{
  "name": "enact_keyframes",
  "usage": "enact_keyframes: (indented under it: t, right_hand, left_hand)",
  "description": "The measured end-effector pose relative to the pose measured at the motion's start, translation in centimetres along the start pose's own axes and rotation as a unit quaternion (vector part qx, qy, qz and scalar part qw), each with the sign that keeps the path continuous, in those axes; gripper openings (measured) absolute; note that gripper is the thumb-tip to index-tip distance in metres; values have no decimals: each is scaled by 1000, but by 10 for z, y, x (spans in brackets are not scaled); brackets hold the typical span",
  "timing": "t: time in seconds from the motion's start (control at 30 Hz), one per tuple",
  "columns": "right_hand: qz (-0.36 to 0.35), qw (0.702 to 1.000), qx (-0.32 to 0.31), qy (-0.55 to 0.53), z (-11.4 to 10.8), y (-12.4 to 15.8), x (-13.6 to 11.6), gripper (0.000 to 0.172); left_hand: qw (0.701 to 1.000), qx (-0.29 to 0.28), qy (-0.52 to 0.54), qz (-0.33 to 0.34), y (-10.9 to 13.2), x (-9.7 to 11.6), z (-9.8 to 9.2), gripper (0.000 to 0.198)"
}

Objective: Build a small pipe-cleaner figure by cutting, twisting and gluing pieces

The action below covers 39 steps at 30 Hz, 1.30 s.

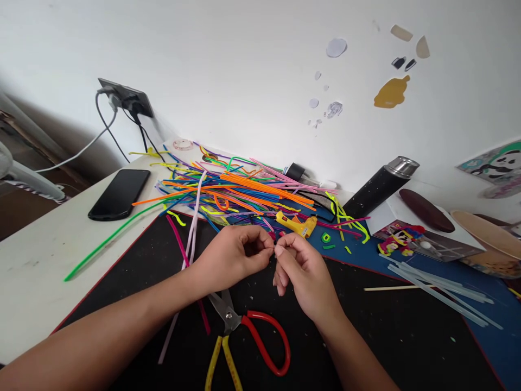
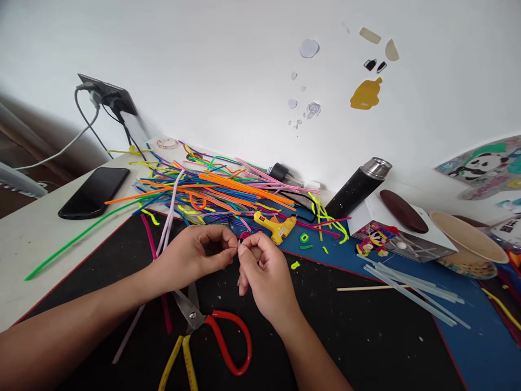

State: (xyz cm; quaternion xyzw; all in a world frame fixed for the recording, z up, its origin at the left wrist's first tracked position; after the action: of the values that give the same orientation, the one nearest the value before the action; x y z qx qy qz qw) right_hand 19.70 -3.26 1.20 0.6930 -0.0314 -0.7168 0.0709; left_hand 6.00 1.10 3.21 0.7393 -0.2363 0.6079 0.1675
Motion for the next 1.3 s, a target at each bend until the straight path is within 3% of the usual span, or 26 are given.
enact_keyframes:
  t: [0.17, 0.77, 1.03, 1.3]
  right_hand:
    - [-12, 1000, -6, 10, -1, 1, -4, 31]
    - [-11, 1000, -7, 9, 0, 2, -1, 26]
    - [-8, 1000, 3, 2, 1, 2, 1, 24]
    - [-15, 1000, 4, -2, 1, 1, 2, 24]
  left_hand:
    - [989, -27, 126, -74, -3, -11, 3, 23]
    - [986, -38, 134, -93, -2, -11, 4, 23]
    - [994, -20, 87, -65, -1, -10, 4, 20]
    - [999, 13, -32, 9, 4, 2, 1, 15]
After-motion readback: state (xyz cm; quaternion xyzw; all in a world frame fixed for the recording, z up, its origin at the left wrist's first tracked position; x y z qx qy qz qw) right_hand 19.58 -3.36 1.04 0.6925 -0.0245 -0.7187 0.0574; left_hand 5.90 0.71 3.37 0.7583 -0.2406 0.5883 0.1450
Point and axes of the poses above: each hand's wrist, its own y-axis away from the middle knuckle, its own z-axis out of the palm, x = y × z, the point moved 7 cm from there along -y, towards the middle knuckle, and after that the axes turned 1 degree about -x, right-handed, at the moved point
